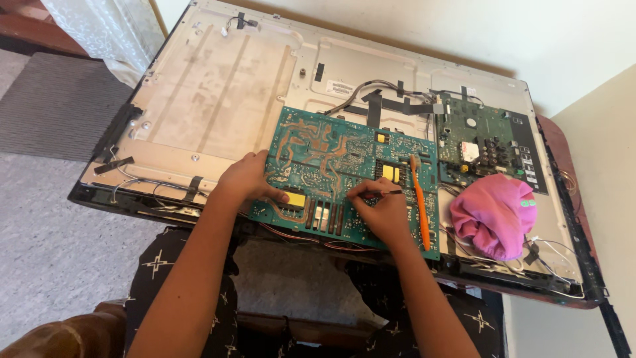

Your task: The person cleans a green circuit board using an orange toothbrush and a pink cloth. They scrub various components and traces on the board, then wipe the surface with the cloth.

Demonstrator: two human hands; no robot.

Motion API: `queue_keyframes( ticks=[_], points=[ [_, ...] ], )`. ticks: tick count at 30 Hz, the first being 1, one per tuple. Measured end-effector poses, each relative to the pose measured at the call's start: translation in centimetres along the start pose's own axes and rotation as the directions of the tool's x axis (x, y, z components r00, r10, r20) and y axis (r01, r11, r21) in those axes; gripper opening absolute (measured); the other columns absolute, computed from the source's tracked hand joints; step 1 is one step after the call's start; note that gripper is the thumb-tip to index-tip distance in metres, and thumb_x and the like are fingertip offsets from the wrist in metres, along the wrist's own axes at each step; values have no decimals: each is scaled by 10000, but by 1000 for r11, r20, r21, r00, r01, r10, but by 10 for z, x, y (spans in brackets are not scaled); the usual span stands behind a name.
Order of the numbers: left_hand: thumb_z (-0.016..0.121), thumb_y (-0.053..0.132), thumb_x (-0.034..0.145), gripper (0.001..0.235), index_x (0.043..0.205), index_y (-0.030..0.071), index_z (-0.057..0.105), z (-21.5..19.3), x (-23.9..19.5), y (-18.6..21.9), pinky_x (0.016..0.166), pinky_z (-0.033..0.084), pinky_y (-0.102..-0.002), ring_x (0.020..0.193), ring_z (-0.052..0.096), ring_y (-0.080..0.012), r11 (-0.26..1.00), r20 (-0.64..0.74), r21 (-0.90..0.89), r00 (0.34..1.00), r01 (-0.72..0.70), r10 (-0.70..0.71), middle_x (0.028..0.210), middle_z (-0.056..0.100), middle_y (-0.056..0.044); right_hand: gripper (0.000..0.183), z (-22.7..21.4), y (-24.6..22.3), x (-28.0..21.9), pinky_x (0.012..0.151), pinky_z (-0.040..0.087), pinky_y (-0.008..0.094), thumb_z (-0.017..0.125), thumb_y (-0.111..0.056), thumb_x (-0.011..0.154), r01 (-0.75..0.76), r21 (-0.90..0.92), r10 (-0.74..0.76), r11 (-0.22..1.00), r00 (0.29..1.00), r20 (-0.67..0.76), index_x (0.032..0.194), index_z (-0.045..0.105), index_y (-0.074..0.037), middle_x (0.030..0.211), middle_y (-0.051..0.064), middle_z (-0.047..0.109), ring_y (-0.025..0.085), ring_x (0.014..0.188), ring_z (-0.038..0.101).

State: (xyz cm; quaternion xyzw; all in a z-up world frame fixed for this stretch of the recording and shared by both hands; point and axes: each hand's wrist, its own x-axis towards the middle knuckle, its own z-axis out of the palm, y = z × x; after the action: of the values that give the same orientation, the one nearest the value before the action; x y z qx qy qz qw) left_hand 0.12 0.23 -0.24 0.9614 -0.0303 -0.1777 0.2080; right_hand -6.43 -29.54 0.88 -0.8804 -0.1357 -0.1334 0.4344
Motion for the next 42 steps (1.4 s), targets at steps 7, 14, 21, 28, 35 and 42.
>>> queue_keyframes(
  ticks=[7,14,21,28,35,42],
  points=[
    [983,581,431,1231,1424,64,471,-1,1,1,1056,506,-453,1277,591,-359,1000,0,-14,1000,-9,9,1366,584,-182,96,9,-4,3,682,590,276,812,-132,814,-19,-73,16,997,999,-46,910,809,-141,795,63,711,161,759,716],
    [976,605,451,1221,1418,56,470,0,0,0,1052,506,-455,1285,581,-364,1000,3,7,1000,-3,3,1356,588,-181,94,-13,2,-2,698,575,307,821,-181,799,-65,-119,72,991,995,64,891,822,-165,842,57,720,163,780,728],
    [980,595,451,1210,1411,60,473,-4,-3,4,1051,507,-455,1284,579,-367,1000,8,1,1000,1,-1,1355,580,-182,111,2,-5,4,712,575,284,805,-179,814,-70,-75,70,995,998,3,924,820,-182,849,44,721,146,785,725],
    [975,602,470,1198,1404,42,473,-2,-1,3,1050,510,-452,1281,584,-368,1000,5,20,1000,1,-1,1349,584,-183,101,-9,-2,-2,704,560,282,824,-187,798,-85,-147,90,986,996,26,898,829,-178,837,45,720,149,773,701],
    [982,589,456,1223,1423,56,456,-3,-4,3,1041,513,-450,1274,583,-365,1000,3,-13,1000,-1,1,1344,578,-181,110,-8,-2,3,676,558,291,829,-199,798,-68,-147,78,987,995,66,904,824,-171,828,51,709,143,775,710],
    [970,614,461,1225,1425,48,470,-4,-3,4,1050,518,-446,1279,593,-359,1000,27,15,1000,15,-15,1350,588,-173,117,1,-3,0,677,569,287,813,-202,812,-39,-63,42,997,998,42,925,816,-169,840,41,713,143,754,699]
  ],
)
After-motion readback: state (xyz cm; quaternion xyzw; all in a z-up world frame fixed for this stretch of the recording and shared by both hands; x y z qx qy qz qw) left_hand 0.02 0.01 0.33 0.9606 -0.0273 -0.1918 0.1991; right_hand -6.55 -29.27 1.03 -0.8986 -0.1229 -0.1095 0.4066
